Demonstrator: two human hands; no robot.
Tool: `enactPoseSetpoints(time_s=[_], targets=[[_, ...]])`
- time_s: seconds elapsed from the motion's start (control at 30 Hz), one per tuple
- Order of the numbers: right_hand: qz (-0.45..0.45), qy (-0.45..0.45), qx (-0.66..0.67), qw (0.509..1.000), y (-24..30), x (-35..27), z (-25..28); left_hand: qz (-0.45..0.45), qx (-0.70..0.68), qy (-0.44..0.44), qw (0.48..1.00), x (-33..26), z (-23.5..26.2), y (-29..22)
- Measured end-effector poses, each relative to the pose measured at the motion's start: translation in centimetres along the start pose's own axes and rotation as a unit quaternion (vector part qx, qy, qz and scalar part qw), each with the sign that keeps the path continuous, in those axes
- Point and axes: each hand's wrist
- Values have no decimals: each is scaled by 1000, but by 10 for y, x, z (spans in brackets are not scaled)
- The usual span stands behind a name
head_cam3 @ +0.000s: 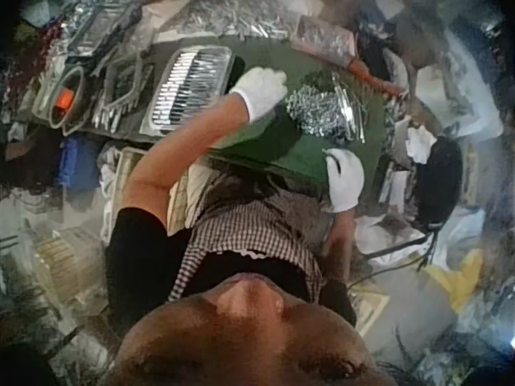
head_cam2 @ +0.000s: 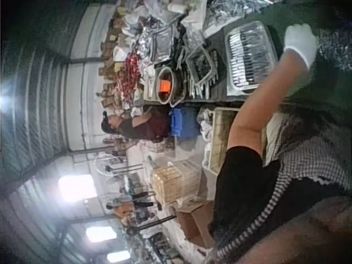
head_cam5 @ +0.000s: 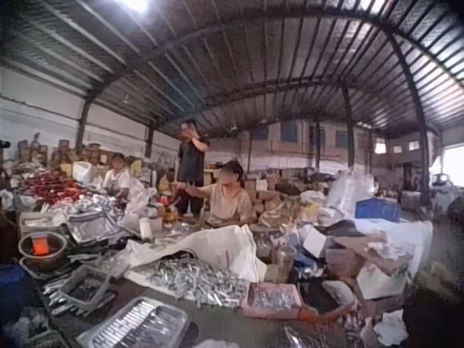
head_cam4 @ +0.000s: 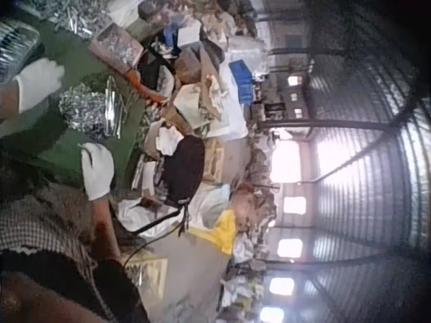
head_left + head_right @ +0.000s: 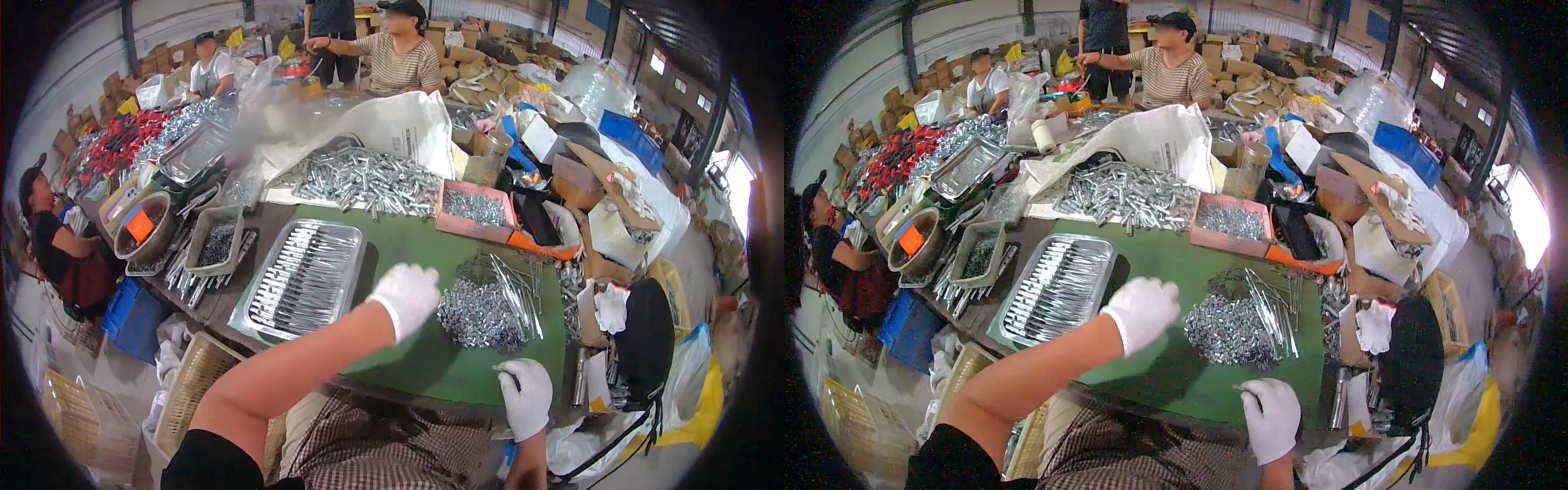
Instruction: The person assembles metal components by inserting metal rods into small metal connectors by hand and placing the assembled pieces into a metal tray.
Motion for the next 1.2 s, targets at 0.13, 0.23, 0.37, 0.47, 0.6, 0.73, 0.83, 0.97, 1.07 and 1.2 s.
enactPoseSetpoints(time_s=[0.13,0.23,0.37,0.47,0.6,0.73,0.83,0.97,1.07,1.2], targets=[[-80,87,-14,993,9,-2,-5,-95,-179,2,979,-19,9,-60],[37,82,-12,996,-3,-9,-20,-18,-291,-26,956,-31,-21,-77],[0,102,-17,995,0,-5,-21,95,-362,-191,907,-53,-45,-90],[12,85,-30,996,0,-6,-21,106,-355,-197,908,-56,-46,-96],[11,70,-30,997,0,-8,-21,128,-327,-200,915,-65,-43,-106],[-8,78,-17,997,3,-6,-20,135,-325,-220,910,-68,-38,-109],[-2,86,-16,996,2,-4,-21,137,-324,-222,909,-69,-40,-110],[31,43,-10,999,-1,-7,-30,136,-320,-220,912,-70,-41,-110],[-23,18,28,999,-11,3,-27,136,-316,-219,913,-71,-40,-110],[-24,18,-83,996,-33,29,-26,146,-320,-227,908,-68,-37,-121]])
Point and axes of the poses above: each hand's wrist, its own x-axis towards the middle knuckle, its own z-axis out of the back of the hand, y = z × x, and after that the axes turned 14 degrees about -y, right-handed
